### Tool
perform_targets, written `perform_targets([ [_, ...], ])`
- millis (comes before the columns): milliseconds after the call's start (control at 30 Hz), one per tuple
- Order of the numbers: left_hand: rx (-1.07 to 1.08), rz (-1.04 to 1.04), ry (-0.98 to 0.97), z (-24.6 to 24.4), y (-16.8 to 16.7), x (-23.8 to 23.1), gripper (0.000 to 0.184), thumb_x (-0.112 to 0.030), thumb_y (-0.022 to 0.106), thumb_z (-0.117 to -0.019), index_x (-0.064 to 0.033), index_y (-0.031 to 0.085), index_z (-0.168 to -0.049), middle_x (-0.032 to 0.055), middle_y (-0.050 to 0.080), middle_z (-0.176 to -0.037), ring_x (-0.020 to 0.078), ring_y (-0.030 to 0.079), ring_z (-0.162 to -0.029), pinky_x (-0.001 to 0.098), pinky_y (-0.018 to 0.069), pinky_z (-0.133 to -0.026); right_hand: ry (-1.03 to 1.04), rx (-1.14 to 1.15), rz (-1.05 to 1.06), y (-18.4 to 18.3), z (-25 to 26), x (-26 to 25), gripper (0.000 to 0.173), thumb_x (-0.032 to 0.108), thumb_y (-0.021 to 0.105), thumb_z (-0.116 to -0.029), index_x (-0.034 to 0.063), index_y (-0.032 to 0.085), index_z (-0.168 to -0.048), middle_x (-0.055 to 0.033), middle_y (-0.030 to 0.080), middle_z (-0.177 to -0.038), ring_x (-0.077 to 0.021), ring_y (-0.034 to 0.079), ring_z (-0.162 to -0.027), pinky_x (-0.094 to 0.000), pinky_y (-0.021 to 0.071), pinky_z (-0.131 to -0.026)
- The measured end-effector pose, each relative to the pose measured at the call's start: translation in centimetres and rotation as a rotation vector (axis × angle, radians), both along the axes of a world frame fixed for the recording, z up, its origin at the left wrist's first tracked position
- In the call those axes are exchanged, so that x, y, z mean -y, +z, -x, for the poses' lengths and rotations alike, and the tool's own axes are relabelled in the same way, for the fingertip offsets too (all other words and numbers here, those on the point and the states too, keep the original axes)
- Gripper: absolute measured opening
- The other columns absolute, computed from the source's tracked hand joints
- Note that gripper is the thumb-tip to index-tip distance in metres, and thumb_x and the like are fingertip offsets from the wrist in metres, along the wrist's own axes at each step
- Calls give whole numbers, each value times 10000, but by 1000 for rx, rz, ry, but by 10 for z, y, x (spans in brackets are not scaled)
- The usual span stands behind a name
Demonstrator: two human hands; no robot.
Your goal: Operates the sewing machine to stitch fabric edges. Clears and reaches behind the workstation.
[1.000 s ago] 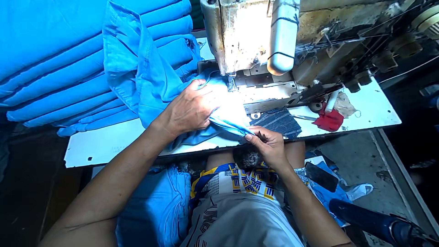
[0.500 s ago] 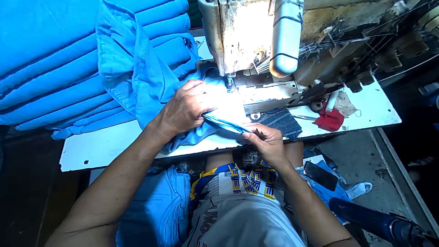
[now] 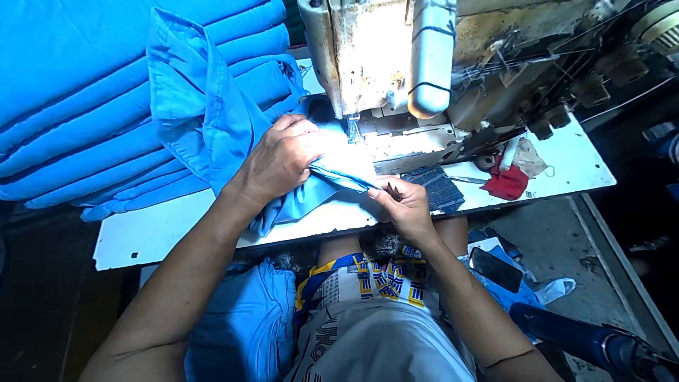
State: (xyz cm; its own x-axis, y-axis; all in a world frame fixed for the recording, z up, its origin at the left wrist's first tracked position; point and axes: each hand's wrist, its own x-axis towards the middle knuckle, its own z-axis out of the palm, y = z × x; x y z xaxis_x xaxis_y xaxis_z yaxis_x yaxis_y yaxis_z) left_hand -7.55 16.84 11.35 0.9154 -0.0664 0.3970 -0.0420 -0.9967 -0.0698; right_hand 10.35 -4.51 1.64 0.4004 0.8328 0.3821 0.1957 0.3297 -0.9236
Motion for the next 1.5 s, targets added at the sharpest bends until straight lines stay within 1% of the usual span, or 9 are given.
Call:
perform_targets([
  [133,-138,31,70,13,26,13,329,-98,611,-857,-56,697,-1172,116,617,-1387,342,542,-1326,560,400,-1110,20,33,3,7,-4,-7,99,58,678,-972,18,751,-1025,-62,741,-1034,-107,691,-818,-274,600,-716],
  [267,-164,25,97,22,40,52,422,-380,652,-949,-75,698,-1237,154,622,-1363,367,549,-1318,589,366,-1153,50,94,11,7,-7,-4,95,45,678,-968,18,744,-1029,-65,736,-1068,-112,700,-867,-282,610,-764],
  [367,-98,45,63,16,14,75,563,-505,668,-932,-147,650,-1367,112,645,-1355,324,586,-1276,590,378,-1133,46,200,-23,7,-7,-1,109,30,692,-953,15,749,-1046,-70,730,-1096,-118,700,-936,-288,612,-820],
  [467,-22,-60,126,7,-24,76,559,-485,635,-967,-210,589,-1451,113,620,-1397,347,578,-1284,715,249,-1157,19,326,-82,7,-5,3,132,25,696,-951,10,756,-1068,-76,731,-1129,-129,701,-1039,-301,608,-908],
  [600,150,-117,209,6,-54,58,300,-120,562,-994,-130,723,-1247,113,691,-1272,356,615,-1213,682,263,-1164,23,342,-113,3,-3,4,115,34,680,-967,15,760,-1047,-78,735,-1134,-142,705,-1053,-321,614,-911],
  [833,135,-114,164,4,-28,53,215,-66,526,-944,-38,736,-910,116,738,-1079,326,657,-1071,536,423,-1050,24,218,-32,5,-2,8,98,65,677,-976,24,761,-1008,-66,745,-1083,-132,713,-968,-309,618,-837],
  [1167,79,-79,184,-3,-18,42,188,-101,509,-933,-38,681,-894,121,716,-974,321,655,-1075,518,422,-1043,-16,166,-12,10,-1,0,110,82,659,-988,33,757,-999,-51,739,-1026,-95,693,-841,-272,602,-730],
  [1333,-107,-29,228,6,0,34,291,-124,553,-929,-55,712,-1162,95,695,-1280,295,609,-1267,547,376,-1133,-8,75,-18,13,-1,-14,101,85,671,-990,18,735,-1028,-54,724,-937,-104,666,-741,-273,585,-655],
  [1500,-177,-11,241,30,36,46,473,-531,637,-936,-80,700,-1066,87,699,-969,302,670,-980,555,441,-1024,22,93,-38,13,-6,-18,91,65,664,-989,-1,721,-1015,-62,709,-920,-98,662,-748,-260,585,-672],
])
